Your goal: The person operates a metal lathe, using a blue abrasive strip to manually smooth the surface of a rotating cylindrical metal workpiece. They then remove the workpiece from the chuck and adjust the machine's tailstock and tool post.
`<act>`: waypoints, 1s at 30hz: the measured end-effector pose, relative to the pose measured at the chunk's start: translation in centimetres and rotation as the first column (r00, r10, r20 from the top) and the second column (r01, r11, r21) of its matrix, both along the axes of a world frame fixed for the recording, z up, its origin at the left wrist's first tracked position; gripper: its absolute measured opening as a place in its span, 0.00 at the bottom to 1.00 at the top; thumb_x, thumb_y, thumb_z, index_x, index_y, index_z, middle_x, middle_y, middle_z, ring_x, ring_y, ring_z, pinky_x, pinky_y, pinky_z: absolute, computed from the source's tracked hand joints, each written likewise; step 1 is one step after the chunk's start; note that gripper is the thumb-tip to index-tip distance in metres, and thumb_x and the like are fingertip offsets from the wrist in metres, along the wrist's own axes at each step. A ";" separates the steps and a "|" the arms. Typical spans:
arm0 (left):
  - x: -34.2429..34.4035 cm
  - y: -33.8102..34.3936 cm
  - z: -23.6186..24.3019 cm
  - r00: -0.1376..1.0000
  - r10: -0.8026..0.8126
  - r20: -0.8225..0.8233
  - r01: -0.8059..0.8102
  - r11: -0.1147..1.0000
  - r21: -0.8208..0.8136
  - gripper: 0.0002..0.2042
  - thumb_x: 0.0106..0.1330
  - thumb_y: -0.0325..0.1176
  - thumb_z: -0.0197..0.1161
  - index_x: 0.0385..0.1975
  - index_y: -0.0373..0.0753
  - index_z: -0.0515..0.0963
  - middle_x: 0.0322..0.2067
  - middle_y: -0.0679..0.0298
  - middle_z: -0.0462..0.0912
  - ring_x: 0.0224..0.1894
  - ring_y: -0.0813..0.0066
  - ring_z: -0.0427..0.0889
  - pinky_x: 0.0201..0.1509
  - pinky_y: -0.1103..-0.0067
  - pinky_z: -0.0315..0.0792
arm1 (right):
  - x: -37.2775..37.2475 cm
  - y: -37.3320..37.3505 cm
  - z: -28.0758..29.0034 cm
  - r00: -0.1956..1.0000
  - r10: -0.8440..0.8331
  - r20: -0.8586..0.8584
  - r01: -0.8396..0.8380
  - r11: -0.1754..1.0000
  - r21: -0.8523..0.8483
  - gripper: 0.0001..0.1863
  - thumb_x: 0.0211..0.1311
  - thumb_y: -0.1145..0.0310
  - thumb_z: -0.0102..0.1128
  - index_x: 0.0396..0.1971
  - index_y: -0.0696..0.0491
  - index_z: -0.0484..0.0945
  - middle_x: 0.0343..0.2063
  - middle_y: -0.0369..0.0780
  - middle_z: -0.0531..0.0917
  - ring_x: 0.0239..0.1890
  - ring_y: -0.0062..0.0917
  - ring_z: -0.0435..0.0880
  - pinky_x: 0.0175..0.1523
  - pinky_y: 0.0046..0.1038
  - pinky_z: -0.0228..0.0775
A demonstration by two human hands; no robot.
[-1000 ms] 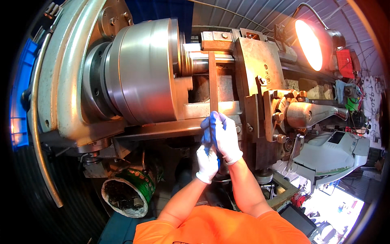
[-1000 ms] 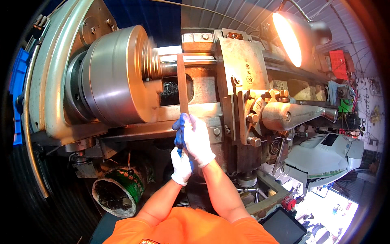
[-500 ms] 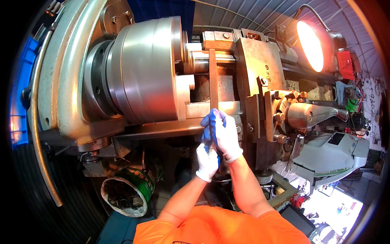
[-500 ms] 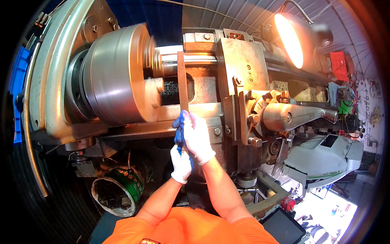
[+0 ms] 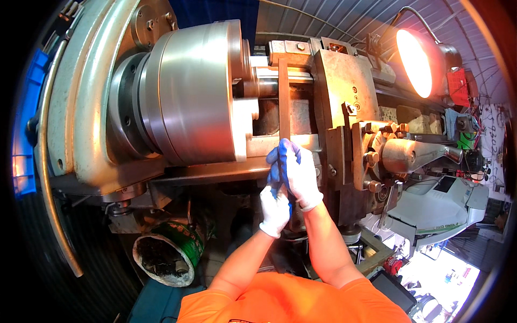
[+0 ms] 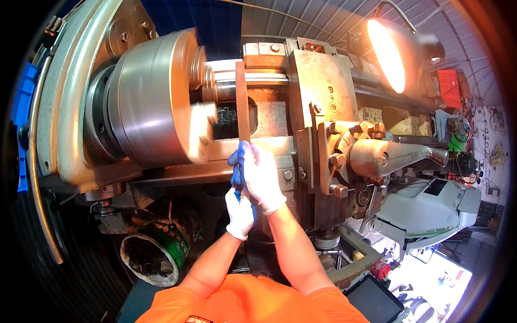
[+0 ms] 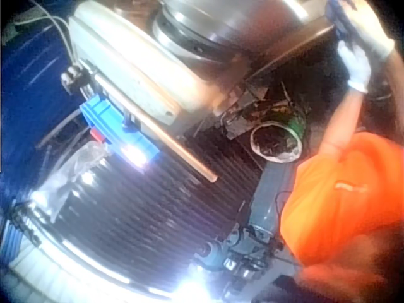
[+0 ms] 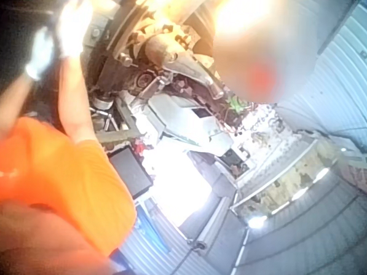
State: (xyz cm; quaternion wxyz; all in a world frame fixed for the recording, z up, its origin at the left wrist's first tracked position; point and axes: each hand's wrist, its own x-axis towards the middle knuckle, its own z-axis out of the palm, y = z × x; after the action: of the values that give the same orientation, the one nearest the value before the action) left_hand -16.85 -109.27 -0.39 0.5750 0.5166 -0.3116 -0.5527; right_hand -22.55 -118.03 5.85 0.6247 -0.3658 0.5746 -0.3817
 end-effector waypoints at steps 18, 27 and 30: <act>-0.3 3.0 0.6 1.000 -0.001 0.001 0.001 1.000 0.010 0.18 0.71 0.42 0.53 0.45 0.31 0.73 0.33 0.67 0.80 0.35 0.84 0.73 0.38 0.81 0.70 | -0.3 3.1 0.4 0.993 -0.062 0.099 0.059 0.998 0.039 0.21 0.70 0.54 0.48 0.26 0.57 0.76 0.13 0.33 0.74 0.14 0.14 0.71 0.21 0.17 0.61; -0.3 2.5 -0.4 0.999 0.009 0.031 -0.009 1.000 0.008 0.20 0.71 0.46 0.51 0.41 0.30 0.74 0.30 0.66 0.79 0.32 0.83 0.72 0.34 0.81 0.68 | -0.1 2.5 -0.2 1.000 -0.024 0.003 0.024 1.000 0.016 0.21 0.71 0.54 0.48 0.26 0.57 0.76 0.14 0.34 0.75 0.15 0.14 0.72 0.22 0.17 0.64; -0.4 2.0 -0.2 0.998 0.031 0.048 -0.030 0.999 -0.014 0.20 0.72 0.46 0.51 0.40 0.30 0.74 0.29 0.66 0.79 0.32 0.82 0.72 0.34 0.80 0.68 | -0.1 2.2 -0.4 1.000 -0.018 0.025 0.018 0.999 0.028 0.22 0.70 0.54 0.49 0.26 0.57 0.76 0.15 0.34 0.75 0.15 0.14 0.72 0.22 0.17 0.64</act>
State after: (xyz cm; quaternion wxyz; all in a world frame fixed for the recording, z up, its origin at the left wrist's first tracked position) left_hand -17.24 -107.31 -0.56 0.5790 0.5306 -0.3211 -0.5292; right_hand -22.63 -115.87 5.45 0.6335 -0.3471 0.5752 -0.3840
